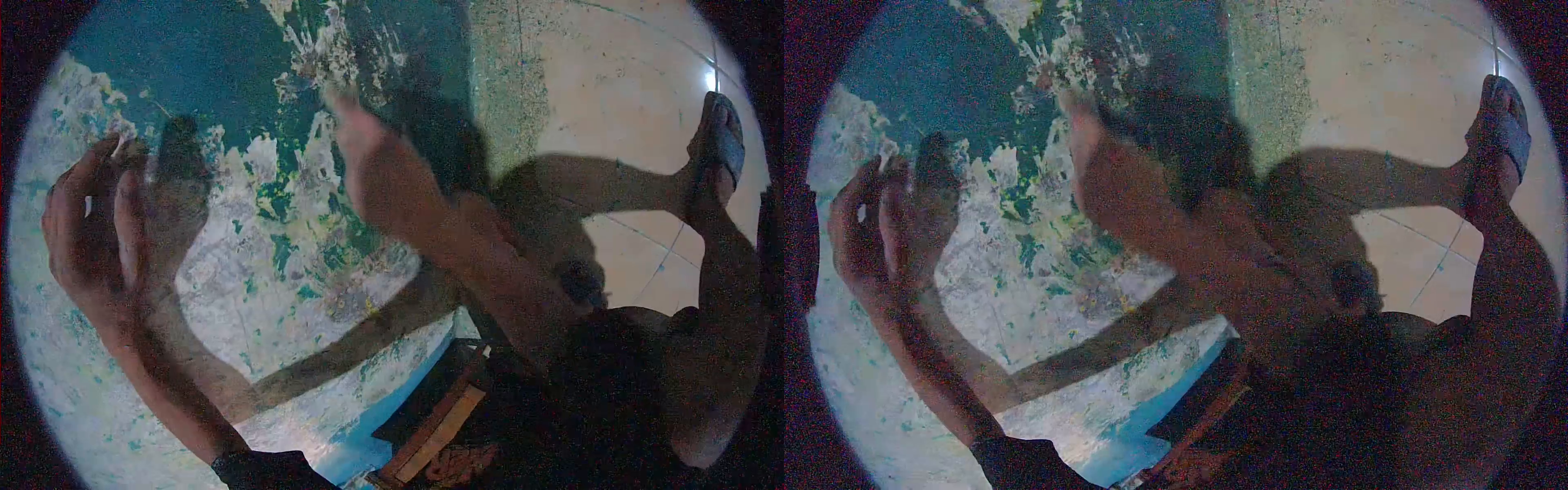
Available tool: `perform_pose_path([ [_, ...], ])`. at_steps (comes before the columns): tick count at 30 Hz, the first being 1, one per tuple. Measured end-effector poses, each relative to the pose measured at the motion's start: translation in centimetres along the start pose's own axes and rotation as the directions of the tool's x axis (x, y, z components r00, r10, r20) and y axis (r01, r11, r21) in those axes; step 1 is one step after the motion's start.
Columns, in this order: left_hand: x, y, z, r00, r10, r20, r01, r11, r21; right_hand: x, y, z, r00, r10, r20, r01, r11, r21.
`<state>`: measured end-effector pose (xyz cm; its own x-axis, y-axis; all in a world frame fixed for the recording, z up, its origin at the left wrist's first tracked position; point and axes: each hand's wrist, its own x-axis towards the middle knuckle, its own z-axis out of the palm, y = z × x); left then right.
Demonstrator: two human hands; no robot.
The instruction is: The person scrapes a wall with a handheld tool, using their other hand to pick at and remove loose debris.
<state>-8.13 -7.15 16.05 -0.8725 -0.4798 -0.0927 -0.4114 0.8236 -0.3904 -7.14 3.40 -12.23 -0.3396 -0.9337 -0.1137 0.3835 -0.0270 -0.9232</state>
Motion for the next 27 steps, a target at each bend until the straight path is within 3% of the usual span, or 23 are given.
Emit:
perform_pose_path([
  [2,-0.2,-0.2,0.5,0.999,-0.012,-0.036,0.012,1.000,0.024,2.6,-1.2,-2.2,0.998,-0.008,-0.058,0.013,0.997,0.081],
  [4,0.2,-0.6,0.0,1.000,0.008,0.008,-0.008,1.000,-0.009,3.1,-1.3,-2.7,0.990,-0.072,-0.118,0.077,0.996,0.043],
  [6,0.1,-0.8,-0.3,1.000,0.011,0.017,-0.011,1.000,-0.013,2.8,-1.2,-2.0,0.991,0.000,-0.135,0.013,0.996,0.094],
  [7,0.1,-0.7,-0.2,1.000,0.012,0.003,-0.012,1.000,-0.008,2.4,-1.1,-1.3,0.985,0.120,-0.123,-0.096,0.977,0.189],
  [9,0.1,-0.5,0.1,0.999,0.039,-0.008,-0.039,0.999,0.009,0.9,-0.6,0.0,0.980,0.146,-0.135,-0.104,0.955,0.277],
  [11,0.1,-0.2,-0.1,0.998,0.068,0.000,-0.068,0.996,0.053,-0.7,0.3,2.0,0.979,-0.050,-0.200,0.104,0.958,0.269],
  [15,0.4,0.1,-0.5,0.999,0.035,0.027,-0.037,0.993,0.114,-2.1,1.6,1.1,0.990,-0.074,-0.123,0.100,0.969,0.227],
  [17,0.7,0.0,-0.7,0.988,0.141,0.058,-0.150,0.968,0.203,-1.0,2.2,0.3,0.989,-0.087,-0.117,0.108,0.976,0.187],
  [20,0.8,0.6,-0.5,0.997,0.064,0.040,-0.071,0.974,0.216,0.5,-0.3,-2.1,0.980,0.185,-0.074,-0.149,0.927,0.344],
  [21,0.7,0.8,-0.5,1.000,0.002,0.025,-0.007,0.980,0.199,0.1,0.1,-1.3,0.991,0.088,-0.097,-0.055,0.953,0.299],
  [24,0.8,0.6,-0.8,0.998,-0.001,0.063,-0.013,0.976,0.217,-2.5,-0.5,2.2,0.984,-0.125,-0.129,0.150,0.968,0.201],
  [26,0.9,0.1,-1.0,0.996,0.070,0.060,-0.082,0.968,0.238,-5.0,-4.2,2.3,0.981,-0.151,-0.124,0.173,0.966,0.191],
  [27,1.0,0.1,-1.0,0.992,0.107,0.062,-0.119,0.962,0.245,-5.9,-5.1,1.2,0.991,0.082,0.109,-0.094,0.989,0.112],
])
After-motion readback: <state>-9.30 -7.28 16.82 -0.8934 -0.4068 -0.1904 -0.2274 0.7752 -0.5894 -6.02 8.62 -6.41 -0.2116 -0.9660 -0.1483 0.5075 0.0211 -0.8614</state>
